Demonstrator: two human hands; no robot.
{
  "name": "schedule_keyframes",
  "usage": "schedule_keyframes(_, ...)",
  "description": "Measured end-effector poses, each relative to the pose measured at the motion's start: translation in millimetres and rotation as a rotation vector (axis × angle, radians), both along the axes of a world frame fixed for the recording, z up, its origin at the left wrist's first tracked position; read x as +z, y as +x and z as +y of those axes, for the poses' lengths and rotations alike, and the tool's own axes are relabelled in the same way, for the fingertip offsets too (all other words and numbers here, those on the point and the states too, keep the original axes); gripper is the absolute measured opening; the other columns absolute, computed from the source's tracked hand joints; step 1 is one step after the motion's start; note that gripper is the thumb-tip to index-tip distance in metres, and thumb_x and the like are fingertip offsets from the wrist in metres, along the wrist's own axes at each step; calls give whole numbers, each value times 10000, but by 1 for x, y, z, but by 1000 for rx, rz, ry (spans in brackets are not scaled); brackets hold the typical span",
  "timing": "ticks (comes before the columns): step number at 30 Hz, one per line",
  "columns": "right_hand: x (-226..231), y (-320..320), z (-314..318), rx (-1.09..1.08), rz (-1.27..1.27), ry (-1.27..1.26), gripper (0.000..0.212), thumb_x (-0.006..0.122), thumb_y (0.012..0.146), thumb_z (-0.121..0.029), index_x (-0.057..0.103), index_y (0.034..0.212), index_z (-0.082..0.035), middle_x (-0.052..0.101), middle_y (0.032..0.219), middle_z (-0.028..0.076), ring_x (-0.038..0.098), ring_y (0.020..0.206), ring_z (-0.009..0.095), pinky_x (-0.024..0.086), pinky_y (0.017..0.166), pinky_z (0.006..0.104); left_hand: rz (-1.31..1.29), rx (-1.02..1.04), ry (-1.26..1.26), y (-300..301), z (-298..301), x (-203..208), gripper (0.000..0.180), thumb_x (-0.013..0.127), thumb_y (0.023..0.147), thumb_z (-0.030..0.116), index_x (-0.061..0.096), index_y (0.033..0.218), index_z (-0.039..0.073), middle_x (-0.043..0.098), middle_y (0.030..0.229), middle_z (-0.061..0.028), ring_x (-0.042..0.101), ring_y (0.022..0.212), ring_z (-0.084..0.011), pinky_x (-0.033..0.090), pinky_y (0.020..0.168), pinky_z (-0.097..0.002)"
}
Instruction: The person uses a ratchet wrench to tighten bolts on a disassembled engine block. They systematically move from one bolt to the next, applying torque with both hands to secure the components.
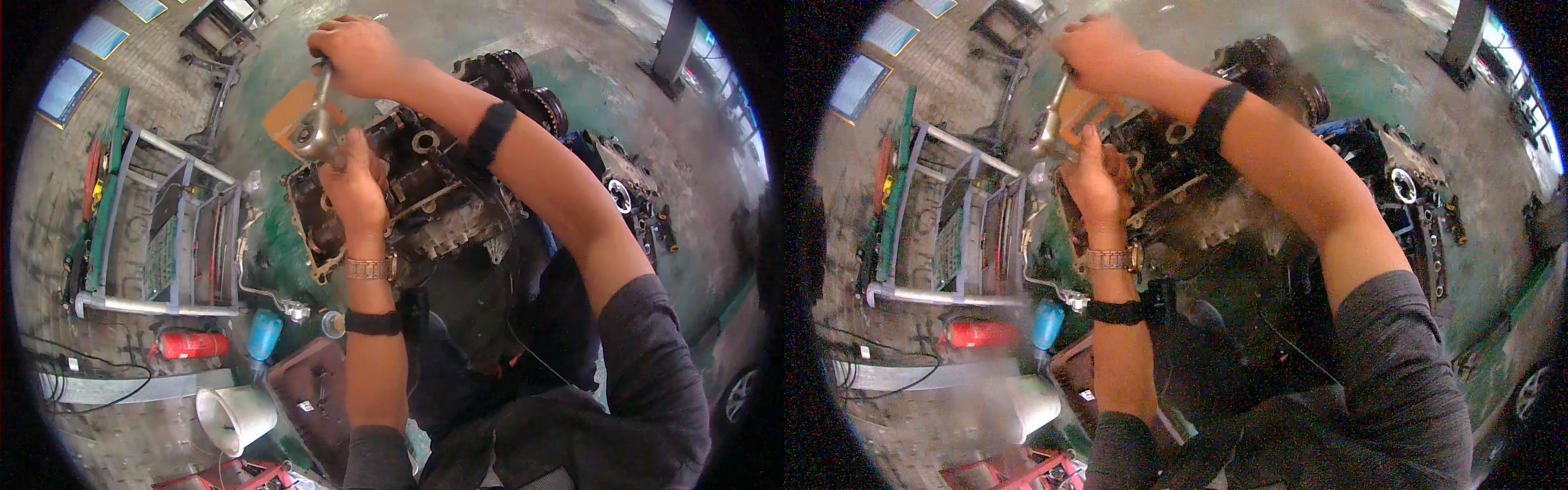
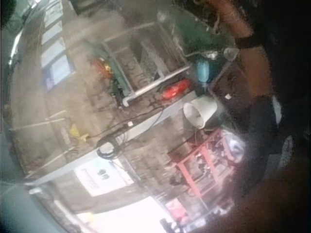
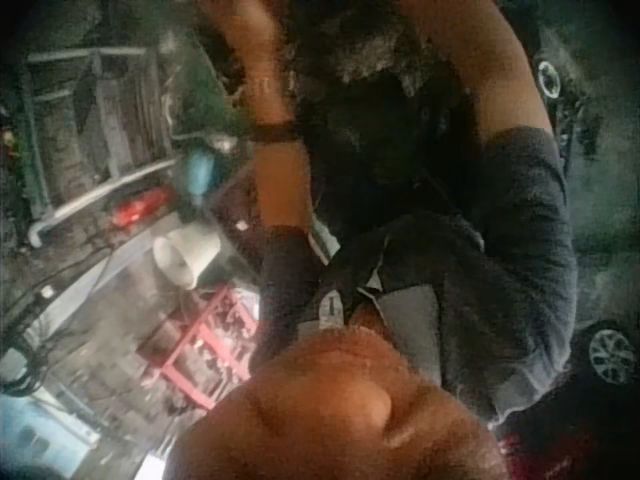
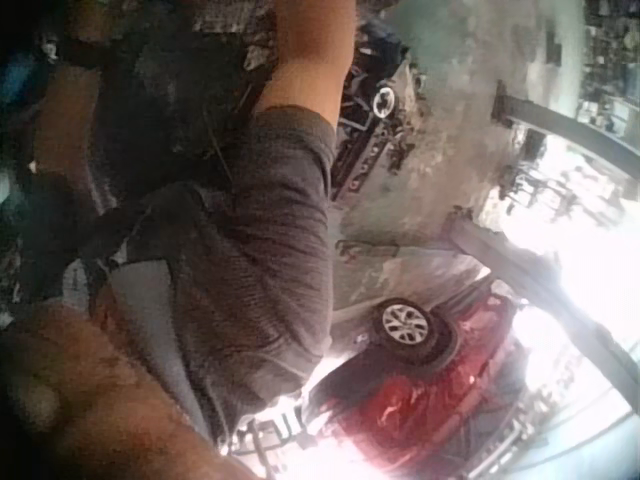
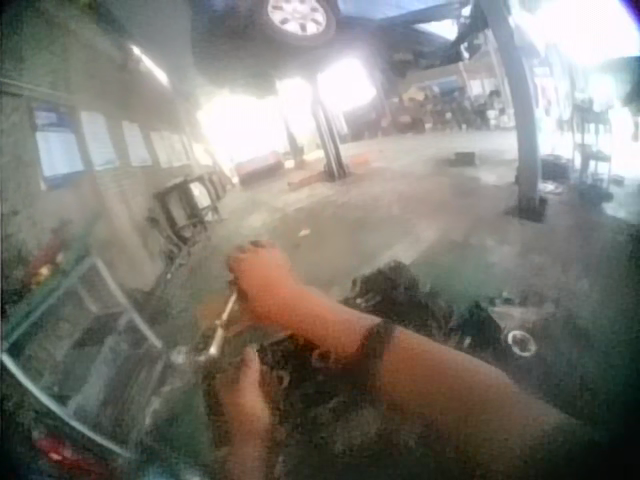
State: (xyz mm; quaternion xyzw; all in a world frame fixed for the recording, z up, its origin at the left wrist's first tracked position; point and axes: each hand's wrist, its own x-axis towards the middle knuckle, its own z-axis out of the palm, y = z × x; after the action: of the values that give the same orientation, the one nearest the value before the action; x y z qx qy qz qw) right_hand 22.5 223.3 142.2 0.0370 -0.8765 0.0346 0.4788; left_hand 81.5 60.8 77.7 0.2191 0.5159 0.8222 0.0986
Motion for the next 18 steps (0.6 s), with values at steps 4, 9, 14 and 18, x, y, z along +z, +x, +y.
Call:
schedule_keyframes(4, 5, 33, 7, -166, -71, 3, 195, 748, 820, -214, 676, 942, -80, 676, 1013, 123, 637, 1020, 323, 503, 911, 475, 24, 22, -9, 5, 0, -3, 477, 653, 1029, 326, 428, 652, 140, 378, 566, 56, 331, 460, -73, 251, 437, -266)
schedule_keyframes(9, 9, 77, 14, -252, -83, 24, 208, 740, 818, -200, 676, 972, -76, 676, 997, 138, 629, 1023, 345, 486, 918, 486, 30, 47, 24, 0, 5, -11, 338, 674, 1018, 301, 500, 793, 118, 351, 574, 60, 291, 443, -70, 235, 422, -279)
schedule_keyframes(14, 9, 149, 13, -248, -1, 140, 300, 771, 808, -187, 654, 1050, -56, 664, 960, 134, 632, 943, 360, 517, 830, 463, 57, 38, -28, -4, 4, -17, 425, 671, 1022, 293, 481, 684, 118, 411, 572, 59, 353, 452, -60, 261, 423, -255)
schedule_keyframes(18, 14, 216, -13, -286, -123, 31, 399, 782, 808, -249, 643, 1133, -63, 649, 956, 142, 641, 909, 377, 538, 759, 464, 24, 42, 14, -4, 5, -21, 464, 681, 1014, 235, 455, 635, 90, 433, 584, 63, 368, 497, -46, 275, 453, -260)
